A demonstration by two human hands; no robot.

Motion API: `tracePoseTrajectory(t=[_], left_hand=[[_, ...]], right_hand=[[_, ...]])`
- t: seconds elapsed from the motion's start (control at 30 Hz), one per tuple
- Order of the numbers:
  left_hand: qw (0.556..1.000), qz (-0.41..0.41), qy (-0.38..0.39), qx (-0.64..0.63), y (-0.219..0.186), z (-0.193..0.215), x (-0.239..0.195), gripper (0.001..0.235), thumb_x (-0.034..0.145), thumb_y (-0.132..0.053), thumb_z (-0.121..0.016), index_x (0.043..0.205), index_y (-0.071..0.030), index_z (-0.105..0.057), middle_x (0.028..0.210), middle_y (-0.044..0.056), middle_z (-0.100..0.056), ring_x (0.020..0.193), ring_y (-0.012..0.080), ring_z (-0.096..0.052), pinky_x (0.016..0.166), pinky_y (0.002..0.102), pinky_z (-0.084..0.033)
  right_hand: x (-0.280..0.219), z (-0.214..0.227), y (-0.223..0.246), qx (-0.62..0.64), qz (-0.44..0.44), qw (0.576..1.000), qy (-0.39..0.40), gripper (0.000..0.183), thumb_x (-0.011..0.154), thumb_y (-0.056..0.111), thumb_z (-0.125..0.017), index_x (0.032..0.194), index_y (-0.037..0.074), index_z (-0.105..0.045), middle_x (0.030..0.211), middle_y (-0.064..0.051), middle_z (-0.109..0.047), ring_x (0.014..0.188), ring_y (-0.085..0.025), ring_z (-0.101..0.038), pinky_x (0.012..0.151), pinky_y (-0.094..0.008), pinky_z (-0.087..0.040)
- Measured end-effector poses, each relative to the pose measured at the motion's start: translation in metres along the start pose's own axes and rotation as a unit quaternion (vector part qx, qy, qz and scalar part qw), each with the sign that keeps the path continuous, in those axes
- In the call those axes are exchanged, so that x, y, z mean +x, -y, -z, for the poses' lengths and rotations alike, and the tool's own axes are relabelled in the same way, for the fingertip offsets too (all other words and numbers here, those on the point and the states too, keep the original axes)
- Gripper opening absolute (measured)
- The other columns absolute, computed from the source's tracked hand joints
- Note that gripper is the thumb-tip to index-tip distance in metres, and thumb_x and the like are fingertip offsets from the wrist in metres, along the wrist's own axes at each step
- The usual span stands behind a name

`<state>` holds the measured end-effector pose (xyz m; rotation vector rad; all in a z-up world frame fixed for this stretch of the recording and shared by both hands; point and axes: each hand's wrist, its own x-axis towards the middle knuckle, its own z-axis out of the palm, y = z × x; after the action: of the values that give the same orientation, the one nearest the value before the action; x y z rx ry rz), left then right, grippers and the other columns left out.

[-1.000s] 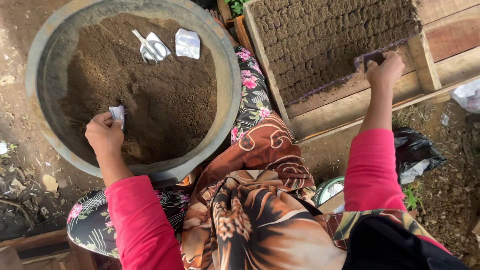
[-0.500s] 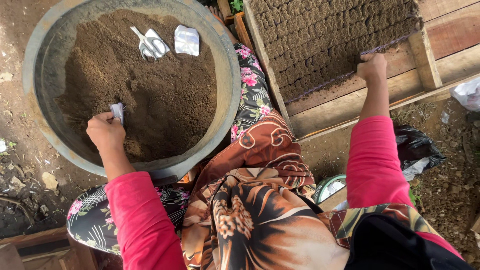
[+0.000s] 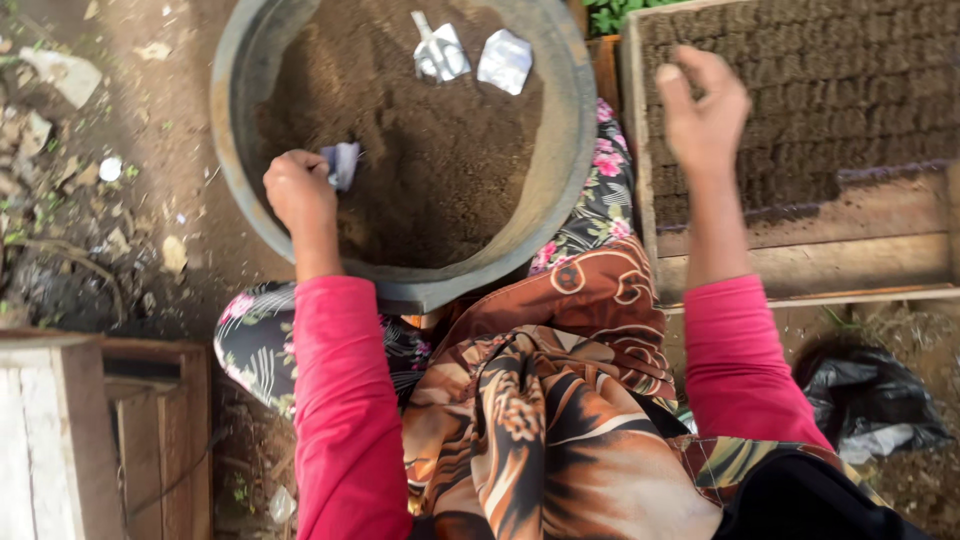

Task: The person scoops soil from a large basin, rolls it into small pellets by hand, and places them into a wooden seedling tray. The person repeats this process continuously, handling soil and pellets throughout the video.

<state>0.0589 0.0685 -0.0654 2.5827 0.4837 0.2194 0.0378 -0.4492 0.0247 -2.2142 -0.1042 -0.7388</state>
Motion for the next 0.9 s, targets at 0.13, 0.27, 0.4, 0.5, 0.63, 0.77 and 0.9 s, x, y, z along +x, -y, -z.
tracePoseTrajectory(t=[0.13,0.27,0.4,0.5,0.63,0.77,0.9], left_hand=[[0.999,0.017,-0.026,-0.023,-0.009,0.021,-0.008,0.009,0.079,-0.012,-0.076,0.081,-0.02,-0.08,0.079,0.008,-0.075,0.077,0.034,-0.07,0.069,0.045,-0.052],[0.985,-0.056,-0.032,-0.162,-0.048,0.06,-0.038,0.007,0.076,-0.006,-0.078,0.083,-0.009,-0.078,0.074,0.008,-0.075,0.07,0.0266,-0.072,0.063,0.039,-0.054],[0.962,-0.027,0.035,-0.27,-0.057,0.066,-0.056,0.008,0.078,-0.015,-0.086,0.078,-0.015,-0.078,0.06,0.002,-0.07,0.054,0.0162,-0.068,0.055,0.03,-0.055],[0.866,0.059,0.102,-0.486,-0.051,0.039,-0.059,0.016,0.082,-0.013,-0.083,0.078,-0.001,-0.073,0.063,0.013,-0.069,0.054,0.0131,-0.067,0.051,0.021,-0.057],[0.839,0.073,0.111,-0.528,-0.057,0.042,-0.059,0.013,0.089,-0.012,-0.073,0.079,-0.003,-0.073,0.067,0.01,-0.071,0.058,0.0116,-0.071,0.055,0.02,-0.06],[0.937,0.006,0.045,-0.347,-0.055,0.039,-0.057,0.004,0.081,-0.01,-0.077,0.079,-0.009,-0.074,0.065,0.008,-0.071,0.06,0.0183,-0.069,0.057,0.033,-0.056],[0.956,-0.003,0.005,-0.294,-0.066,0.042,-0.066,0.016,0.079,0.003,-0.073,0.088,-0.005,-0.062,0.076,0.015,-0.073,0.071,0.0283,-0.074,0.061,0.038,-0.06]], right_hand=[[-0.004,-0.088,0.125,0.124,-0.039,0.987,0.092,0.024,0.099,0.021,-0.062,0.117,0.007,-0.07,0.112,-0.007,-0.071,0.1,-0.016,-0.064,0.085,-0.03,-0.049],[-0.038,-0.175,0.182,0.268,-0.065,0.938,0.21,0.018,0.095,0.022,-0.064,0.104,0.011,-0.075,0.086,-0.005,-0.075,0.078,-0.015,-0.072,0.074,-0.029,-0.06],[-0.067,-0.22,0.195,0.389,-0.122,0.865,0.292,0.022,0.095,0.015,-0.073,0.116,0.008,-0.069,0.094,-0.01,-0.074,0.083,-0.014,-0.072,0.072,-0.03,-0.06],[-0.071,-0.232,0.197,0.382,-0.145,0.862,0.301,0.018,0.088,0.013,-0.079,0.105,0.009,-0.073,0.089,-0.005,-0.074,0.08,-0.01,-0.07,0.069,-0.027,-0.06],[-0.068,-0.242,0.179,0.394,-0.172,0.847,0.313,0.009,0.09,0.012,-0.076,0.096,0.005,-0.073,0.082,-0.008,-0.073,0.076,-0.013,-0.071,0.07,-0.027,-0.062],[-0.058,-0.265,0.141,0.241,-0.252,0.905,0.243,0.02,0.091,0.018,-0.068,0.106,0.004,-0.069,0.094,-0.016,-0.069,0.089,-0.027,-0.07,0.075,-0.043,-0.06],[-0.081,-0.326,0.055,-0.068,-0.457,0.876,0.141,0.041,0.094,0.05,-0.061,0.122,0.027,-0.042,0.134,-0.001,-0.035,0.129,-0.026,-0.037,0.104,-0.054,-0.045]])
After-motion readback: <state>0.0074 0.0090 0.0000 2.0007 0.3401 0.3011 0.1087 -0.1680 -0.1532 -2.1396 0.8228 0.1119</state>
